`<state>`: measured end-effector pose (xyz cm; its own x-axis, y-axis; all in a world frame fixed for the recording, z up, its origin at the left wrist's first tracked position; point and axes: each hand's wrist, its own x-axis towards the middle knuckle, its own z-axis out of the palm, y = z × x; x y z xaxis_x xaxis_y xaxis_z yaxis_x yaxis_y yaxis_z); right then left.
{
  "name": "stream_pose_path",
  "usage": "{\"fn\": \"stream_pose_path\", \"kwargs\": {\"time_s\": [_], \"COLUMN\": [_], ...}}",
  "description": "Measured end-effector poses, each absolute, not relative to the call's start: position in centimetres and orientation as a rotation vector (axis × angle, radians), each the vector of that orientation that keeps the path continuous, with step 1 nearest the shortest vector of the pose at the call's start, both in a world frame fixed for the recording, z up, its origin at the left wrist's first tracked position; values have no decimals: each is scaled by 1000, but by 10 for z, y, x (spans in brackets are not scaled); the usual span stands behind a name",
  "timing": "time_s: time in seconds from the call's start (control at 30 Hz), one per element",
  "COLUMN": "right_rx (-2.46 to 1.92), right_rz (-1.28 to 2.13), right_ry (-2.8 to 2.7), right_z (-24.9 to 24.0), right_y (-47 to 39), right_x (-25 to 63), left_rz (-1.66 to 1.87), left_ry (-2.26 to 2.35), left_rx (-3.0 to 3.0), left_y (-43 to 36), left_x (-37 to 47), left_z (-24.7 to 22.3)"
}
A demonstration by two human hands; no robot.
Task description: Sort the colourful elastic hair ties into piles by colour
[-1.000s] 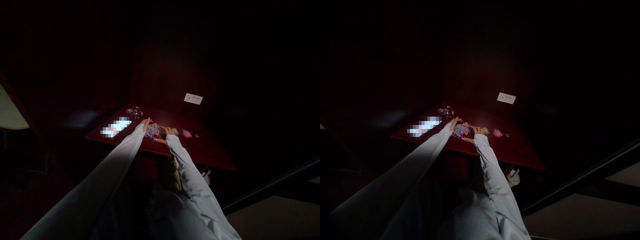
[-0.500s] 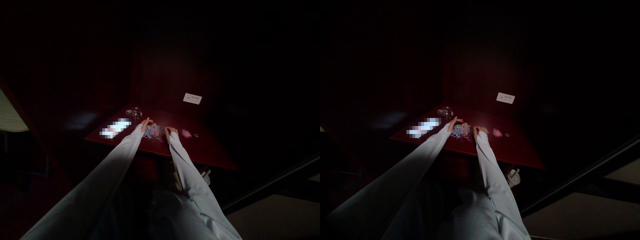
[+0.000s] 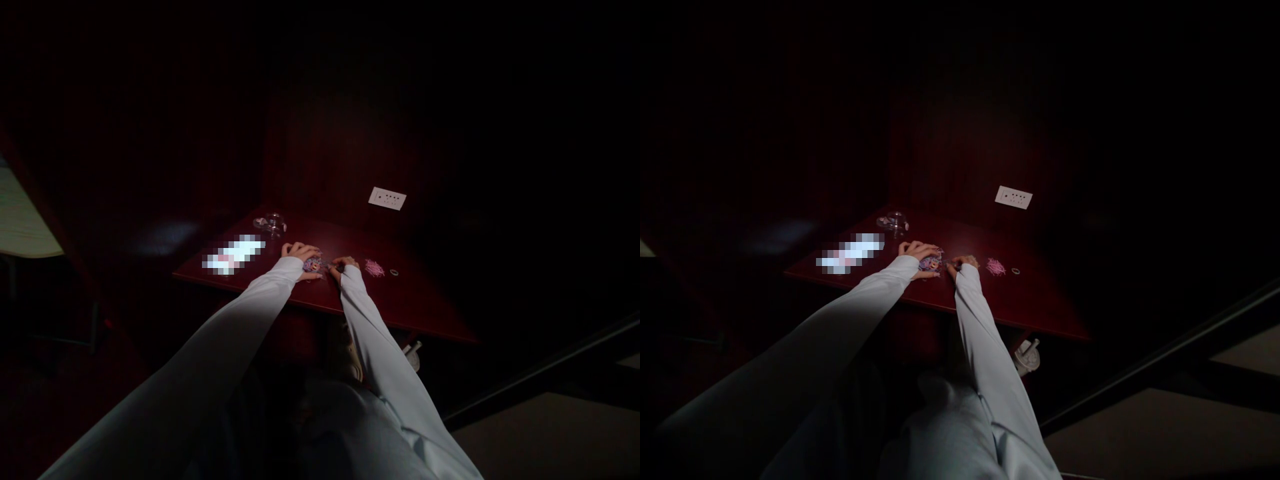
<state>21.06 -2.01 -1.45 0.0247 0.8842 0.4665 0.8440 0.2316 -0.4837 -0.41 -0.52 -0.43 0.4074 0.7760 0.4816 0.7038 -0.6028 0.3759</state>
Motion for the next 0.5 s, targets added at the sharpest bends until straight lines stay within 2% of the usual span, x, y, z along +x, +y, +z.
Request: {"fn": "stream_pose_path", "kwargs": {"time_s": [0.27,0.5], "right_rx": [-1653,-1489], "right_rz": [61,87], "right_ry": [-1850,-1608], "right_z": [-10,-17], "right_y": [-29,-22], "right_x": [205,222], "left_rz": [1059,1183], "left_ry": [1376,1358], "left_rx": [2414,2256], "left_y": [-5,-1], "left_x": [-1,-4], "left_z": [-5,-6]}}
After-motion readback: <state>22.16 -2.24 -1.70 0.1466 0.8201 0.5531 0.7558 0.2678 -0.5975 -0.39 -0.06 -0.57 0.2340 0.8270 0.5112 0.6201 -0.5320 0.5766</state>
